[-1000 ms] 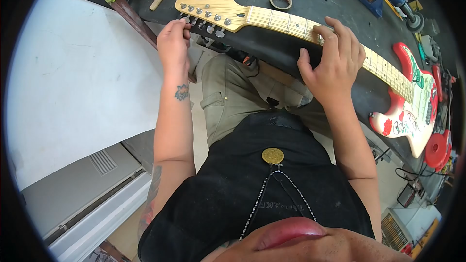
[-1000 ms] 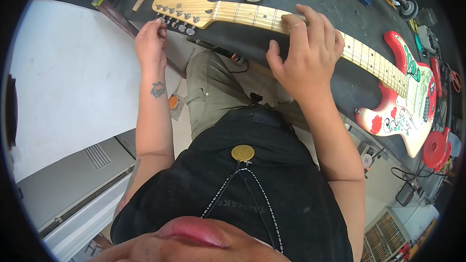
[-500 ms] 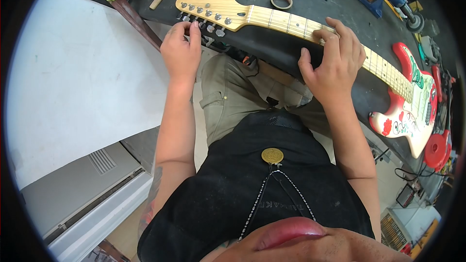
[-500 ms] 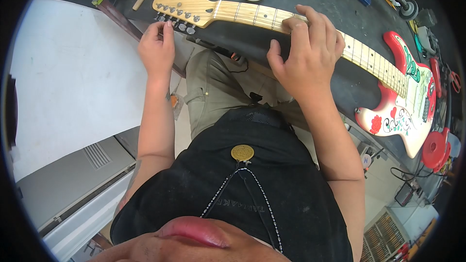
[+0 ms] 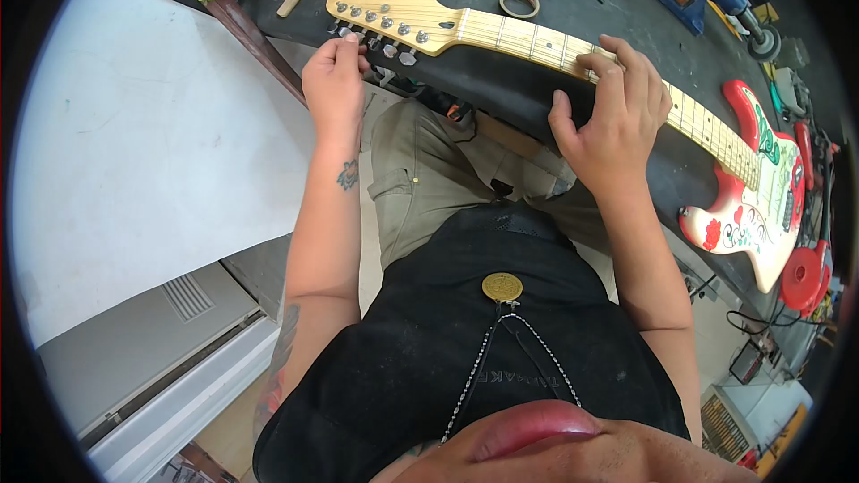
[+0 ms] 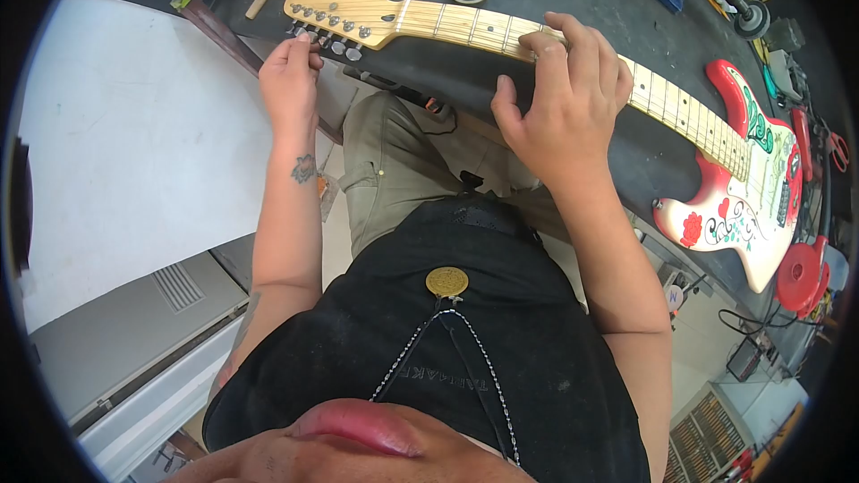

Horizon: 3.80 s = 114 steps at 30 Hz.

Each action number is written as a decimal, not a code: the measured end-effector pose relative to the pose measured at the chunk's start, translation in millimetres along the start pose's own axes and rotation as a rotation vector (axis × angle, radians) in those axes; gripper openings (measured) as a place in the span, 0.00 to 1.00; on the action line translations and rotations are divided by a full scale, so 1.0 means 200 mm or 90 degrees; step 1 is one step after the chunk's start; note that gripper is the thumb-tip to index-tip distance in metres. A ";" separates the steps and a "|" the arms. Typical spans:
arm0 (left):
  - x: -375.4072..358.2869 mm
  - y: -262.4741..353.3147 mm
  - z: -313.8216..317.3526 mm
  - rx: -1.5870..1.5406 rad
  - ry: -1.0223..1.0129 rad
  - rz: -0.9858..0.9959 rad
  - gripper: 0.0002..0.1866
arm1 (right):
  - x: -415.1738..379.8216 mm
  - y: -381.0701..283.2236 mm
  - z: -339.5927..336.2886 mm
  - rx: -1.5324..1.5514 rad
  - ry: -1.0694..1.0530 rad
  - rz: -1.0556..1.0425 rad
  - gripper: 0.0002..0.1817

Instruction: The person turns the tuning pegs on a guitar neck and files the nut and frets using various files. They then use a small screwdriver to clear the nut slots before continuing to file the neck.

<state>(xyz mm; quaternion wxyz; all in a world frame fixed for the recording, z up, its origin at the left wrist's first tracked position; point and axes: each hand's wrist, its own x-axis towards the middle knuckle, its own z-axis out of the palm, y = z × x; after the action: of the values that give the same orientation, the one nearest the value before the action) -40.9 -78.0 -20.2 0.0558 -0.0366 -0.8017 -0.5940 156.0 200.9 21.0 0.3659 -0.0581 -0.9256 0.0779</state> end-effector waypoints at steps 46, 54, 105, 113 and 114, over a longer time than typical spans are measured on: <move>-0.26 0.12 0.10 -0.259 -0.132 -0.129 0.14 | -0.02 0.00 0.01 0.005 0.047 -0.040 0.18; -0.25 0.09 0.10 -0.476 -0.219 -0.291 0.14 | -0.03 0.01 0.00 0.037 0.080 -0.074 0.13; -0.64 0.61 0.35 0.653 -0.331 0.573 0.52 | -0.26 0.48 -0.63 -0.133 -0.073 0.145 0.15; -0.65 0.60 0.37 0.643 -0.305 0.574 0.53 | -0.26 0.48 -0.63 -0.129 -0.067 0.137 0.15; -0.65 0.60 0.37 0.649 -0.303 0.573 0.52 | -0.26 0.48 -0.63 -0.133 -0.066 0.136 0.15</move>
<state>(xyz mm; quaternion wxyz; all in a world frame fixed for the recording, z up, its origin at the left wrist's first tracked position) 99.6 29.4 55.7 0.1289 -0.4613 -0.8769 -0.0410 284.2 299.3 59.0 0.2991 -0.1901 -0.9348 0.0224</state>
